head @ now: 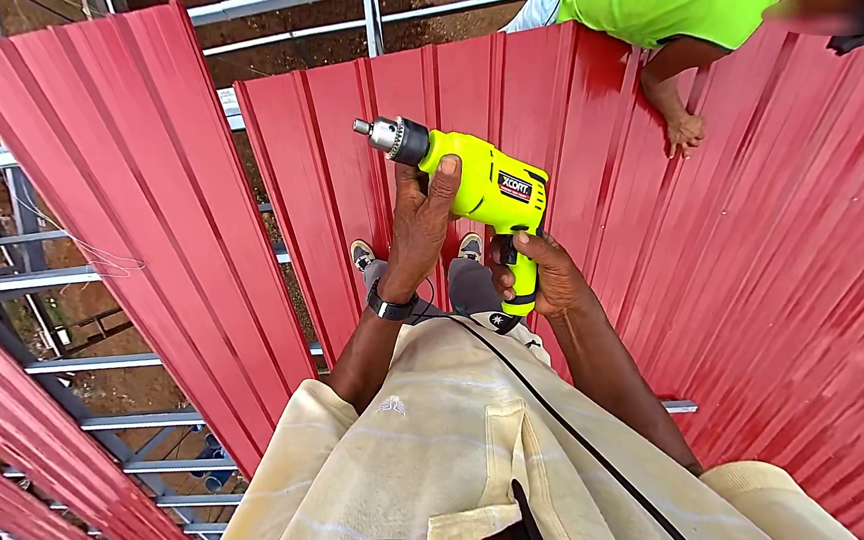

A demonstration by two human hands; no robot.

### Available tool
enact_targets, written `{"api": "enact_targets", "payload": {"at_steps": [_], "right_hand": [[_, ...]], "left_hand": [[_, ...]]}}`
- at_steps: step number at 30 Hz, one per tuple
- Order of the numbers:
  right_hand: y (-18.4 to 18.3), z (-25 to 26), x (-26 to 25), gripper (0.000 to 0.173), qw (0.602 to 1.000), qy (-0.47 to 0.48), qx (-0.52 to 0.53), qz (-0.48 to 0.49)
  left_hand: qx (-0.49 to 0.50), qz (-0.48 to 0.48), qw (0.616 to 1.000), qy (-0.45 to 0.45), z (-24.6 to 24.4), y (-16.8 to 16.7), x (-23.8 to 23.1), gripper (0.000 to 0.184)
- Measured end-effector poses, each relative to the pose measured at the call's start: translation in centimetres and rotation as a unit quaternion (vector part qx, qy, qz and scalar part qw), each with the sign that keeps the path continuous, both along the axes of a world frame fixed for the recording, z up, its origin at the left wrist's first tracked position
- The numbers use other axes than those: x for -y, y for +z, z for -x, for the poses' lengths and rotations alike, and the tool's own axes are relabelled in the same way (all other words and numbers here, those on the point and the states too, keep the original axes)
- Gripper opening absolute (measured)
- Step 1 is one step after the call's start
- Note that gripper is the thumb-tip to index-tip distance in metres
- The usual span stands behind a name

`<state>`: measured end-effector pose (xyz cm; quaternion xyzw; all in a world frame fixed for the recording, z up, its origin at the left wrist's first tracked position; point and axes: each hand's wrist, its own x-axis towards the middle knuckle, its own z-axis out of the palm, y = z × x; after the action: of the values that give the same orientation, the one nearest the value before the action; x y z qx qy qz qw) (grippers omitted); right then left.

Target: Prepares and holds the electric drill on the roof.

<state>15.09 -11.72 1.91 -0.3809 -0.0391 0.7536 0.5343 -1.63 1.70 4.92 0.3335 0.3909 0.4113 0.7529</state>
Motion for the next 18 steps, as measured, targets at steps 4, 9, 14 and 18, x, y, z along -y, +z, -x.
{"api": "enact_targets", "payload": {"at_steps": [4,9,14,18], "right_hand": [[-0.8,-0.2,-0.2,0.050,0.997,0.010,-0.077,-0.018],[-1.1,0.1,-0.7,0.049,0.984,-0.001,-0.176,-0.039],[-1.0,0.0,-2.0,0.046,0.976,-0.039,-0.204,-0.062],[-1.1,-1.4,-4.4,0.046,0.974,-0.053,-0.199,-0.091]], "left_hand": [[0.024,-0.011,0.999,-0.034,0.5,-0.3,-0.3,0.053],[0.037,-0.017,0.997,-0.062,0.4,-0.7,-1.0,0.059],[0.038,-0.038,0.993,-0.108,-0.2,-1.3,-1.6,0.060],[-0.013,0.003,0.989,-0.149,0.4,-1.9,-0.1,0.047]]}}
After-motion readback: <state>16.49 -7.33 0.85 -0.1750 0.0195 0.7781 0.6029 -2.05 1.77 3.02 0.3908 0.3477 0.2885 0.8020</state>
